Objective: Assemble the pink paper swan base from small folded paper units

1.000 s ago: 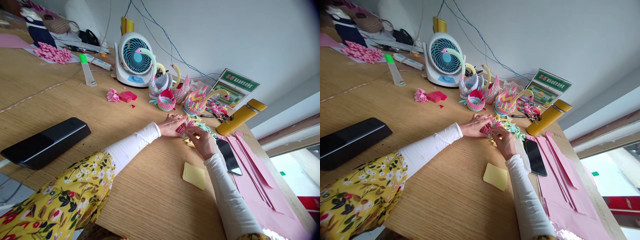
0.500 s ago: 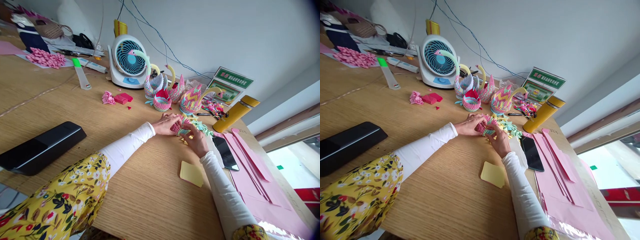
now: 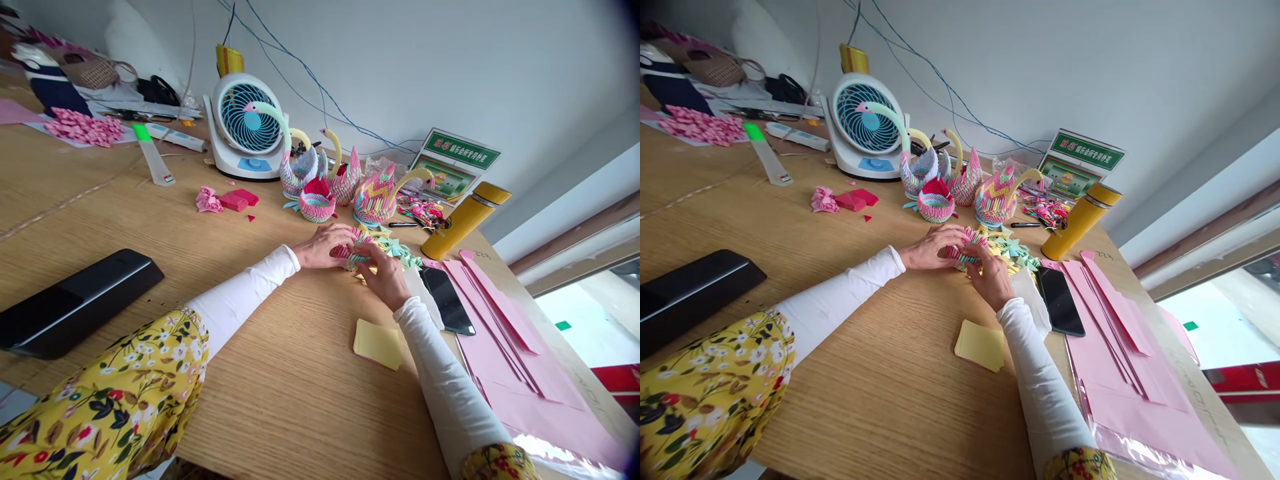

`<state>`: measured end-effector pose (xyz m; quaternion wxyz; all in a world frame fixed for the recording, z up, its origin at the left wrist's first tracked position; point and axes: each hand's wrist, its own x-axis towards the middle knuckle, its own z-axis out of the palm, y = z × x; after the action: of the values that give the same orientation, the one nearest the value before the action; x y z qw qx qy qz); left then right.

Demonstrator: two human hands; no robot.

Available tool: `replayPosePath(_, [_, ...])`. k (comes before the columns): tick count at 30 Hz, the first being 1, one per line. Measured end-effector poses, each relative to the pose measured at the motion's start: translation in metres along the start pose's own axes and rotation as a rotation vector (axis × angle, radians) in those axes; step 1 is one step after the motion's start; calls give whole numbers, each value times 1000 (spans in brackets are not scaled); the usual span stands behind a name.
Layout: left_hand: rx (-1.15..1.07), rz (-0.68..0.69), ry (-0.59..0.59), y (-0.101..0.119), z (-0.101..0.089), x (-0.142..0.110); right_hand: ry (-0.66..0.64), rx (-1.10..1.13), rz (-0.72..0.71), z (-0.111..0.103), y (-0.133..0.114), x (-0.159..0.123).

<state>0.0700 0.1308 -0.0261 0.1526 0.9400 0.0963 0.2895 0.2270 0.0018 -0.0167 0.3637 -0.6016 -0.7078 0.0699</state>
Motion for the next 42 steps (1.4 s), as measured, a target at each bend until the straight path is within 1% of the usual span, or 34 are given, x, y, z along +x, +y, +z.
replayPosePath(4, [16,-9,23,1,-1,0,2,-52,6,-1,-1,1])
replayPosePath(7, [38,-52,51,3,2,-6,47,-110,8,0,-2,2])
replayPosePath(10, [7,-152,164,4,9,-14,104,-139,-2,3,0,3])
replayPosePath(12, [-54,-222,252,3,17,-20,120,-154,-10,6,1,3])
replayPosePath(13, [-101,-250,272,2,21,-22,117,-157,-16,7,1,4])
replayPosePath(15, [-220,-304,238,1,29,-23,109,-142,-20,7,1,4])
replayPosePath(17, [-338,-332,197,0,34,-23,106,-103,7,5,0,4])
replayPosePath(20, [-537,-365,227,4,33,-20,119,25,124,-4,-3,4])
replayPosePath(22, [-722,-417,247,11,26,-21,115,218,206,-14,-7,4])
replayPosePath(23, [-833,-431,223,16,21,-23,106,340,238,-18,-10,4])
replayPosePath(24, [-941,-427,201,23,16,-26,95,461,267,-22,-14,4])
replayPosePath(26, [-1055,-417,204,38,7,-33,78,651,332,-28,-22,4])
replayPosePath(28, [-1175,-448,246,55,2,-44,53,758,415,-30,-31,3])
replayPosePath(29, [-1249,-470,231,63,1,-49,39,792,449,-30,-36,2])
replayPosePath(31, [-1350,-557,184,78,1,-59,11,844,493,-29,-44,-1])
replayPosePath(33, [-1364,-579,201,87,4,-66,-4,875,513,-26,-51,-2])
replayPosePath(35, [-1300,-570,305,92,8,-71,-12,883,522,-23,-58,-3])
replayPosePath(37, [-1247,-570,362,94,11,-73,-16,869,523,-21,-63,-3])
replayPosePath(42, [-1168,-551,357,98,6,-72,6,800,542,-19,-69,-3])
